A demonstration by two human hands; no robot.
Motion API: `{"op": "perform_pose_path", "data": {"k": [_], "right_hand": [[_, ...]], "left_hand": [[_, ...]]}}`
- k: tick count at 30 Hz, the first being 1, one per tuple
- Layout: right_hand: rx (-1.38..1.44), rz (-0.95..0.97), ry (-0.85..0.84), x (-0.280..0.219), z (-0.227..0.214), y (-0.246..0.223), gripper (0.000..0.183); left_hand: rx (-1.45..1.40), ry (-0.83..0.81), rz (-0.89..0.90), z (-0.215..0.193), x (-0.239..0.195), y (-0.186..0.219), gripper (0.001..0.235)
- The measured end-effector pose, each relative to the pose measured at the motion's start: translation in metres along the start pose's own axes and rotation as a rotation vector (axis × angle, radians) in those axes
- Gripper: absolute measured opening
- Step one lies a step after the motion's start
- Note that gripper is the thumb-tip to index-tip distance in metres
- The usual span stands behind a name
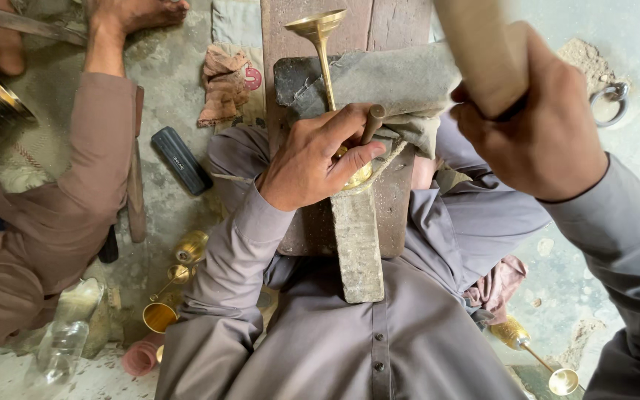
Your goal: The person hammers a brass goblet stem using a wooden mallet and a metal punch while seated on the floor. The goblet is held against a wooden block, and the person repeatedly strikes the punch to shape the metal.
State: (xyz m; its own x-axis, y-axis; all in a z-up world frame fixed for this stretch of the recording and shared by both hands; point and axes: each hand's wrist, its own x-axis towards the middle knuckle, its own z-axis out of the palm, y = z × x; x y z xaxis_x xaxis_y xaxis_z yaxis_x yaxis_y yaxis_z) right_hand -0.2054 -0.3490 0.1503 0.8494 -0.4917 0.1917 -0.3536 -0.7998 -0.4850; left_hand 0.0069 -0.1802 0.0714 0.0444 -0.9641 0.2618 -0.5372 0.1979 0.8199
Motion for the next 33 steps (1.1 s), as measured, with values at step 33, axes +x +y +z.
{"op": "perform_pose_path", "data": {"k": [33], "right_hand": [[-0.183, 0.038, -0.033, -0.003, 0.0, 0.005, 0.037]], "left_hand": [[-0.048, 0.057, -0.034, 0.005, -0.005, -0.004, 0.032]]}}
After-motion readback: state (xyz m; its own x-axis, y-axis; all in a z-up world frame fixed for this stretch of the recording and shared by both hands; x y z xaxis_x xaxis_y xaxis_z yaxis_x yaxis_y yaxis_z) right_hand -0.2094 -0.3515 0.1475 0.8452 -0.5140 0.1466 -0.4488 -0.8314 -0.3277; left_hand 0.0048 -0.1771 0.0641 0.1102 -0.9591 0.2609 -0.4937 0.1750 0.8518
